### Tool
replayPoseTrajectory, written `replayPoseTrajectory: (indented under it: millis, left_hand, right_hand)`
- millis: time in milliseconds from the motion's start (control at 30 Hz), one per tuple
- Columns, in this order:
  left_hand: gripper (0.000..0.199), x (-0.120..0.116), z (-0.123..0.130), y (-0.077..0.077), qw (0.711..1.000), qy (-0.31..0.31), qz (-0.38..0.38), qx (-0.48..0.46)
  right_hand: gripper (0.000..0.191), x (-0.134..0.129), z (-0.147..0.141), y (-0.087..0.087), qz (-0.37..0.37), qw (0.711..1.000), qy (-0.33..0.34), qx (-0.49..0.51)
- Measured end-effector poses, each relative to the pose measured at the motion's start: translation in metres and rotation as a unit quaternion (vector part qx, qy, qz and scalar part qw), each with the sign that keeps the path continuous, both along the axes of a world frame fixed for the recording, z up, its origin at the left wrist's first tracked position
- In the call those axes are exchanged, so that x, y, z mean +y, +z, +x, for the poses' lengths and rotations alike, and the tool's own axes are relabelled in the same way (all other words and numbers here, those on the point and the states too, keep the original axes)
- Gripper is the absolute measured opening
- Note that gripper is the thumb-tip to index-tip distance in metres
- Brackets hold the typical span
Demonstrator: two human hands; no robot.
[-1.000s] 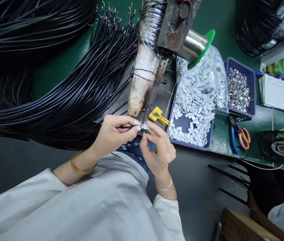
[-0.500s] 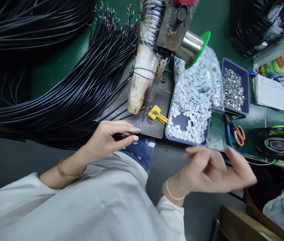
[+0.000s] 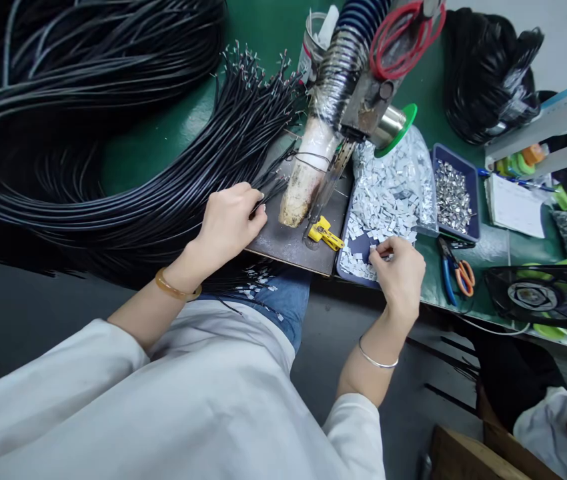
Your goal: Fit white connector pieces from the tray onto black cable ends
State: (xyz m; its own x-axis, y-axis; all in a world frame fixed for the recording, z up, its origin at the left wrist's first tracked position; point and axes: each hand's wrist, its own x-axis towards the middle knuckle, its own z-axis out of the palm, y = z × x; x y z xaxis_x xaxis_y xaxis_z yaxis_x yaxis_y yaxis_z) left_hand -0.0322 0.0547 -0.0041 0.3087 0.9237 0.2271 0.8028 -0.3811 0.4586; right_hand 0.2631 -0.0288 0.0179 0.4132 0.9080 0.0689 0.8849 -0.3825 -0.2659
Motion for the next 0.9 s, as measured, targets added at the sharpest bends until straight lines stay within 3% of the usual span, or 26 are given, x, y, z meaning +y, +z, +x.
replayPoseTrajectory:
  millis: [133, 233, 300, 400, 500, 600, 733, 900]
  left_hand:
    - [0.017, -0.008, -0.008, -0.016, 0.972, 0.072, 0.071, -0.211]
    - [0.016, -0.017, -0.01, -0.022, 0.918, 0.096, 0.082, -0.375]
    - [0.015, -0.024, -0.011, -0.017, 0.871, 0.091, 0.054, -0.48]
    - [0.016, -0.037, -0.01, 0.002, 0.805, 0.009, -0.094, -0.585]
    - [0.017, -0.053, -0.004, 0.018, 0.724, -0.167, -0.362, -0.563]
    - [0.018, -0.064, 0.007, 0.018, 0.664, -0.176, -0.469, -0.555]
    - [0.011, -0.066, 0.021, 0.005, 0.662, -0.128, -0.459, -0.578]
    - [0.011, -0.066, 0.025, -0.002, 0.711, -0.13, -0.401, -0.563]
  right_hand:
    - [0.011, -0.005, -0.01, -0.006, 0.062, 0.998, 0.027, -0.011]
    - [0.01, -0.015, -0.021, -0.009, 0.194, 0.981, 0.017, 0.015]
    - [0.012, -0.022, -0.032, -0.008, 0.285, 0.957, -0.002, 0.048]
    - [0.017, -0.033, -0.054, 0.002, 0.361, 0.922, -0.019, 0.138]
    - [0.019, -0.042, -0.082, 0.01, 0.38, 0.884, 0.009, 0.272]
    - [0.017, -0.046, -0.108, 0.007, 0.377, 0.857, 0.069, 0.344]
    - [0.006, -0.045, -0.127, -0.01, 0.367, 0.873, 0.112, 0.301]
    - [0.009, -0.039, -0.128, -0.022, 0.309, 0.869, 0.15, 0.355]
